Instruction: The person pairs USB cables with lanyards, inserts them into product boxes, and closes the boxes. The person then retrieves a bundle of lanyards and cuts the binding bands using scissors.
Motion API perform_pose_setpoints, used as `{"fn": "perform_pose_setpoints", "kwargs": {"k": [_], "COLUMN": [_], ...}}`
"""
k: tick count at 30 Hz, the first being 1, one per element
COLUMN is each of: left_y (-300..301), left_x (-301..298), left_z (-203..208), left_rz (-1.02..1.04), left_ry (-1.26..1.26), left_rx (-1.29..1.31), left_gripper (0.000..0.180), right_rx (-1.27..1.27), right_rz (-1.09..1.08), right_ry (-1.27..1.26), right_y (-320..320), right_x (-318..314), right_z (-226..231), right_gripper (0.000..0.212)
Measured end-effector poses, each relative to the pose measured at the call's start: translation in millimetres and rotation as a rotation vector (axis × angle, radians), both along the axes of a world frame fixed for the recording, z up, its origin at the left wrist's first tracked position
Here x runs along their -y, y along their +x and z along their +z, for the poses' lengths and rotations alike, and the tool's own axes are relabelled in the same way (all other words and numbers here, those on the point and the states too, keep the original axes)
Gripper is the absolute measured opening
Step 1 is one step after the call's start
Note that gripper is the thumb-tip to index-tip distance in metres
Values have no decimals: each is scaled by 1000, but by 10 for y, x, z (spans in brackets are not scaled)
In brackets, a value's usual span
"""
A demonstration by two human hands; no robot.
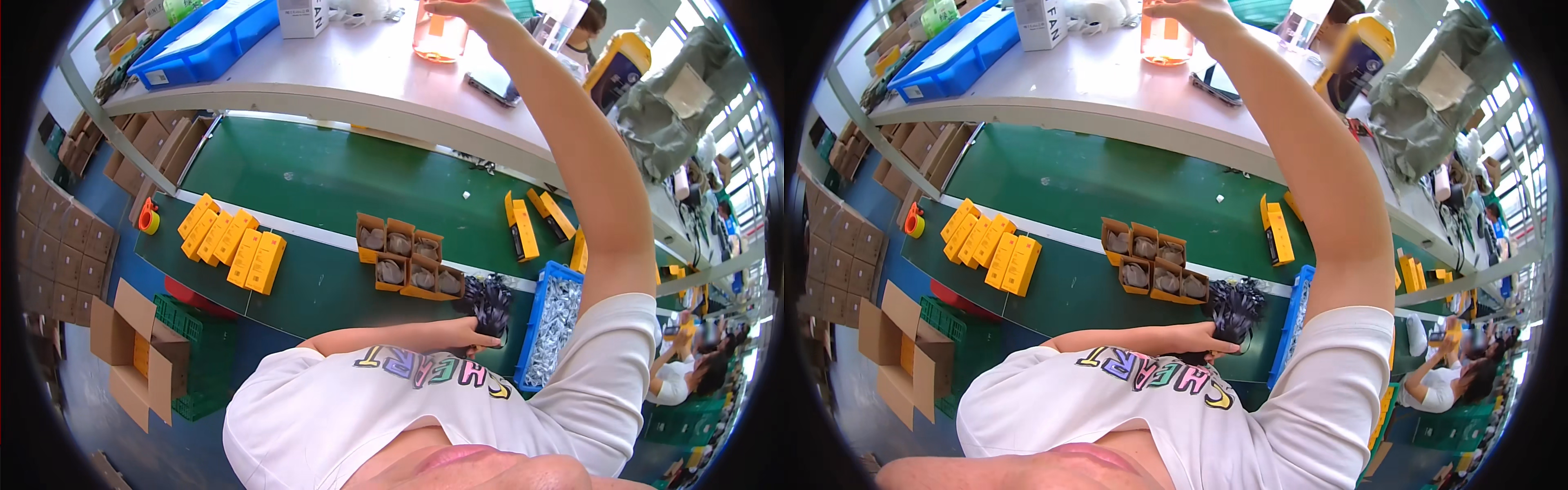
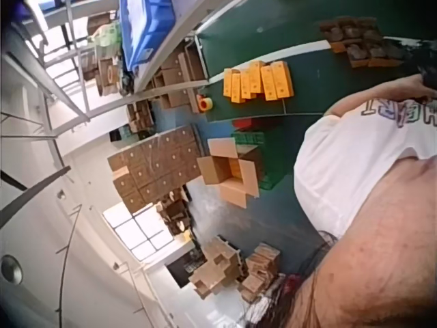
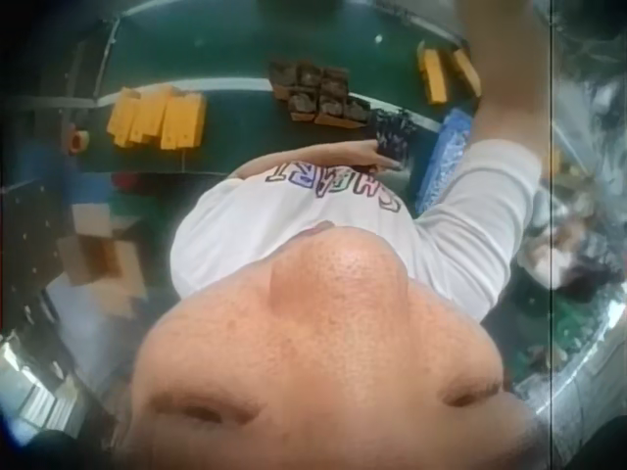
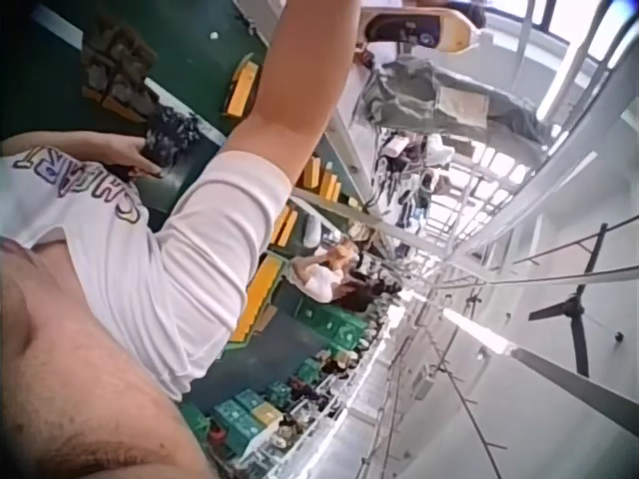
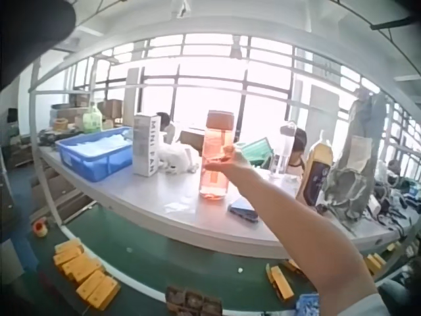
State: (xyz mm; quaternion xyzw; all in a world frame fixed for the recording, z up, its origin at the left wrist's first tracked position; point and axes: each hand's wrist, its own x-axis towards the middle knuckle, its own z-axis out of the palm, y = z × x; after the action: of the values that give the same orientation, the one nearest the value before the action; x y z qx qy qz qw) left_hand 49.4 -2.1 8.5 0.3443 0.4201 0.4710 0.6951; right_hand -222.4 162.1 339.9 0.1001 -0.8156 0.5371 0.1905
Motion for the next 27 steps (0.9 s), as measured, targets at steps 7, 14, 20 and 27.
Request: {"fn": "perform_pose_setpoints", "kwargs": {"k": [7,14,20,27], "left_y": [-205,-317,-433,-597], "left_x": [-51,-209,-186,-137], "left_z": [-18,-294,-283,-247], "left_rz": [78,-32,22,68], "left_ry": [-29,2,131,-8], "left_rx": [-14,-12,-151,-155], "left_gripper": [33,44,42,49], "right_rx": [-102,184,354,565], "right_rz": [-327,-128,-468,-328], "right_ry": [323,1737,1539,1345], "right_y": [-400,-982,-1593,-1594], "right_x": [567,-693,-890,-930], "right_z": [-148,478,-19,-48], "right_gripper": [86,36,50,53]}}
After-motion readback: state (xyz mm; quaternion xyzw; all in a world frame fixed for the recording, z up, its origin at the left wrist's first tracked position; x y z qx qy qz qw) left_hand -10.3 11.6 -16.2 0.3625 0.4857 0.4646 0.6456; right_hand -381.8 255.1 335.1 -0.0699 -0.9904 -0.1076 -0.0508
